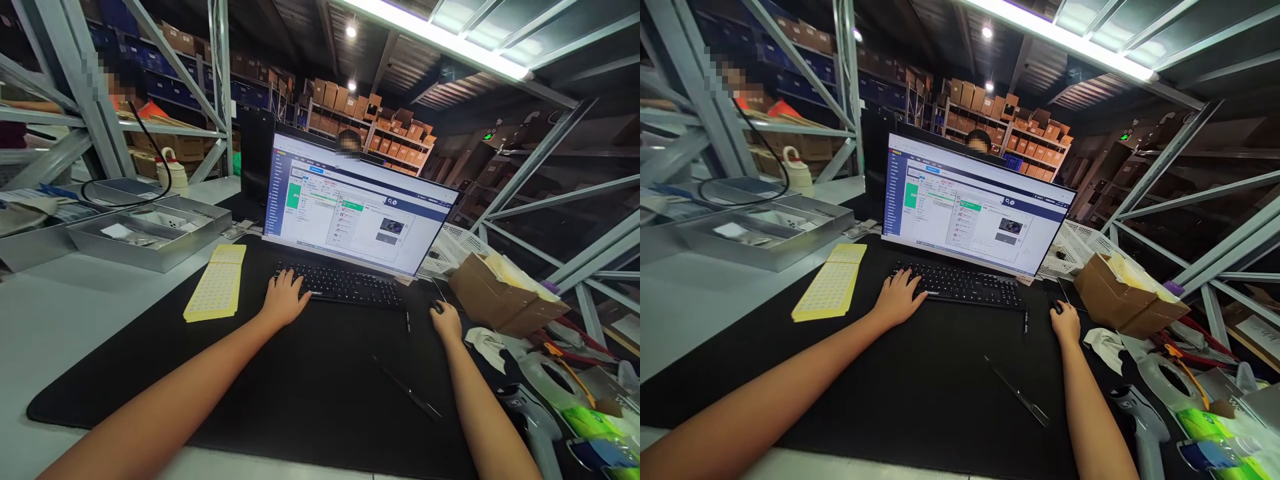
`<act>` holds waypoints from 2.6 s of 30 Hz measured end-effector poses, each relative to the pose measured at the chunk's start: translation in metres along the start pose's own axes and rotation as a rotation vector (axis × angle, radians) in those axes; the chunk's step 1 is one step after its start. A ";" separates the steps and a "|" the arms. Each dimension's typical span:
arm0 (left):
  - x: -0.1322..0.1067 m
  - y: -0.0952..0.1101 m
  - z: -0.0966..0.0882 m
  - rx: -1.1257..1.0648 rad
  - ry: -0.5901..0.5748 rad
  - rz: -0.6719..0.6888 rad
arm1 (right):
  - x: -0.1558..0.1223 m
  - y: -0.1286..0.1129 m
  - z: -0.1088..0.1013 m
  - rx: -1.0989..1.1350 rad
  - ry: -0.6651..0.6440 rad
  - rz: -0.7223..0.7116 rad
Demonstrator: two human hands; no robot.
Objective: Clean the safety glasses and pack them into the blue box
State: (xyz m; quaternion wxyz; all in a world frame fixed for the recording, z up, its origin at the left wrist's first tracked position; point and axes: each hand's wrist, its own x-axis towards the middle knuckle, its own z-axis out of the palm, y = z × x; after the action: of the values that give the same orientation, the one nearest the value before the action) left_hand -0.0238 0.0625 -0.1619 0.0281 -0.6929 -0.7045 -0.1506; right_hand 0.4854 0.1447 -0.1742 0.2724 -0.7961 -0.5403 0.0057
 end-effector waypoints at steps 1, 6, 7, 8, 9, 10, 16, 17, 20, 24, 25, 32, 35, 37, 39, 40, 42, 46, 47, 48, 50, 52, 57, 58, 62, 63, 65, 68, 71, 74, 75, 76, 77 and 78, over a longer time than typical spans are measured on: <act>0.000 0.000 -0.001 0.002 -0.006 -0.002 | 0.000 0.000 0.000 -0.003 0.002 -0.003; -0.001 0.001 -0.003 0.005 -0.012 0.004 | -0.003 -0.004 -0.003 -0.019 -0.002 0.027; -0.001 0.001 -0.002 0.010 -0.008 0.007 | -0.004 -0.006 -0.003 -0.019 -0.001 0.029; 0.000 0.001 -0.001 0.015 -0.002 0.009 | -0.005 -0.007 -0.004 -0.018 0.001 0.029; 0.000 0.000 0.000 0.021 0.008 0.012 | -0.006 -0.007 -0.004 -0.019 0.003 0.027; 0.000 0.000 0.001 0.027 0.019 0.015 | -0.006 -0.008 -0.004 -0.019 0.005 0.025; 0.002 -0.004 0.008 0.035 0.083 0.047 | -0.005 -0.006 -0.003 -0.017 0.008 0.015; 0.002 -0.004 0.008 0.033 0.092 0.052 | -0.004 -0.005 -0.003 -0.014 0.006 0.014; 0.003 -0.005 0.010 0.030 0.108 0.059 | -0.004 -0.005 -0.002 -0.010 0.008 0.012; 0.003 -0.005 0.008 0.021 0.094 0.059 | -0.004 -0.006 -0.002 -0.027 0.016 0.013; 0.003 -0.005 0.008 0.019 0.090 0.059 | -0.004 -0.006 -0.002 -0.031 0.016 0.014; 0.003 -0.005 0.008 0.028 0.081 0.066 | -0.005 -0.007 -0.004 -0.024 -0.001 0.027; 0.004 -0.006 0.010 0.030 0.089 0.069 | -0.005 -0.007 -0.006 -0.024 -0.010 0.034; 0.004 -0.006 0.010 0.028 0.094 0.069 | -0.005 -0.008 -0.006 -0.022 -0.013 0.034; 0.004 -0.006 0.010 0.023 0.090 0.065 | -0.006 -0.009 -0.006 -0.020 -0.009 0.031; 0.004 -0.006 0.009 0.020 0.085 0.062 | -0.006 -0.009 -0.006 -0.020 -0.004 0.031; 0.004 -0.005 0.009 0.015 0.074 0.057 | -0.006 -0.009 -0.004 -0.020 0.008 0.030; 0.003 -0.002 0.006 0.016 0.067 0.051 | -0.005 -0.006 -0.007 -0.009 -0.009 0.036; 0.002 -0.001 0.005 0.017 0.067 0.050 | -0.006 -0.006 -0.009 -0.007 -0.007 0.049; 0.001 0.000 0.004 0.016 0.066 0.049 | -0.006 -0.008 -0.013 -0.006 0.013 0.055; -0.001 0.002 0.001 0.007 0.061 0.042 | -0.012 -0.022 -0.024 0.002 0.119 0.021; -0.002 0.004 -0.002 -0.011 0.052 0.032 | -0.026 -0.050 -0.034 0.041 0.245 -0.114; -0.005 0.005 -0.006 -0.041 0.032 0.038 | -0.111 -0.176 -0.025 0.186 -0.007 -0.632; -0.005 0.004 -0.006 -0.047 0.034 0.039 | -0.130 -0.202 -0.016 0.167 -0.108 -0.736; -0.005 -0.001 -0.003 -0.057 0.066 0.044 | -0.176 -0.275 0.024 0.041 -0.269 -0.780; -0.005 -0.002 -0.002 -0.058 0.074 0.047 | -0.180 -0.284 0.031 0.017 -0.283 -0.759; -0.005 -0.005 0.000 -0.065 0.086 0.053 | -0.181 -0.295 0.041 -0.021 -0.290 -0.737; -0.004 -0.006 0.000 -0.086 0.086 0.057 | -0.180 -0.297 0.048 -0.067 -0.260 -0.727; -0.002 -0.006 -0.001 -0.103 0.083 0.055 | -0.182 -0.297 0.051 -0.091 -0.260 -0.708; 0.000 -0.006 -0.002 -0.112 0.084 0.061 | -0.185 -0.300 0.056 -0.097 -0.254 -0.687; 0.000 -0.006 -0.002 -0.113 0.084 0.064 | -0.186 -0.301 0.057 -0.101 -0.250 -0.682; 0.000 -0.006 -0.002 -0.113 0.083 0.067 | -0.186 -0.301 0.057 -0.105 -0.248 -0.680; 0.000 -0.006 -0.002 -0.114 0.081 0.068 | -0.185 -0.301 0.057 -0.110 -0.246 -0.676; 0.000 -0.006 -0.002 -0.114 0.079 0.069 | -0.183 -0.300 0.057 -0.117 -0.244 -0.667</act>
State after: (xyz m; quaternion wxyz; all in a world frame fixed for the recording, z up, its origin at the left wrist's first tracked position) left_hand -0.0299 0.0623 -0.1607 0.0217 -0.7107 -0.6690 -0.2166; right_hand 0.1344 0.0910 -0.1428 0.1467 -0.5836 -0.7984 -0.0198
